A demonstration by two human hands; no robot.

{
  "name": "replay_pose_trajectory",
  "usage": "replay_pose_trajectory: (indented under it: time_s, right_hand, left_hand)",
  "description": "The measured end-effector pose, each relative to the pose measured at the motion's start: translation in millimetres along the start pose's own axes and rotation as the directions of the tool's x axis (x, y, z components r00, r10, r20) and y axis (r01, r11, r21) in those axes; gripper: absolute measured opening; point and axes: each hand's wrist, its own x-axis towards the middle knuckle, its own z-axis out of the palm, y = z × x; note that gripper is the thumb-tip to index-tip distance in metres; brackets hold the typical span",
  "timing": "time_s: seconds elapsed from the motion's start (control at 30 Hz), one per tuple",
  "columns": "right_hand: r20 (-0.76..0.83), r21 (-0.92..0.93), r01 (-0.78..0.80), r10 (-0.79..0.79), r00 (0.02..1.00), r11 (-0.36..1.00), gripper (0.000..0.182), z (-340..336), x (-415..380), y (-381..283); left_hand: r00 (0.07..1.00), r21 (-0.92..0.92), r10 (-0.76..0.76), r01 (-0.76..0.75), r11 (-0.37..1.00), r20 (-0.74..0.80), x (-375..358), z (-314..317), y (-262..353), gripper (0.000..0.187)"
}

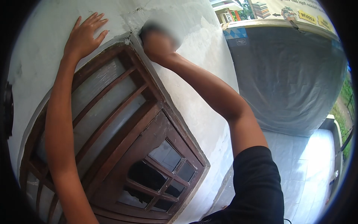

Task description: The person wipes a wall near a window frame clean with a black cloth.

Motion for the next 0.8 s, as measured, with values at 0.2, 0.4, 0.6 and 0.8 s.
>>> replay_pose_trajectory:
  time_s: [0.2,0.4,0.6,0.8]
  right_hand:
    - [0.039,0.003,-0.288,0.287,0.957,0.958,0.049,-1,49,9]
    - [0.013,-0.023,-0.414,0.415,0.91,0.91,0.049,3,84,44]
    - [0.054,-0.023,-0.263,0.263,0.963,0.965,0.05,-8,50,14]
    - [0.151,-0.013,-0.17,0.17,0.974,0.985,0.046,-22,17,-19]
  left_hand:
    - [1.0,-0.003,0.004,-0.004,1.0,-0.013,-2,4,-3,0.046]
    - [1.0,-0.013,-0.002,0.002,1.0,-0.013,-3,6,-2,0.048]
    - [1.0,-0.047,-0.006,0.005,0.999,-0.013,-3,2,1,0.047]
    - [1.0,-0.043,-0.002,0.003,0.999,0.019,-3,-1,0,0.046]
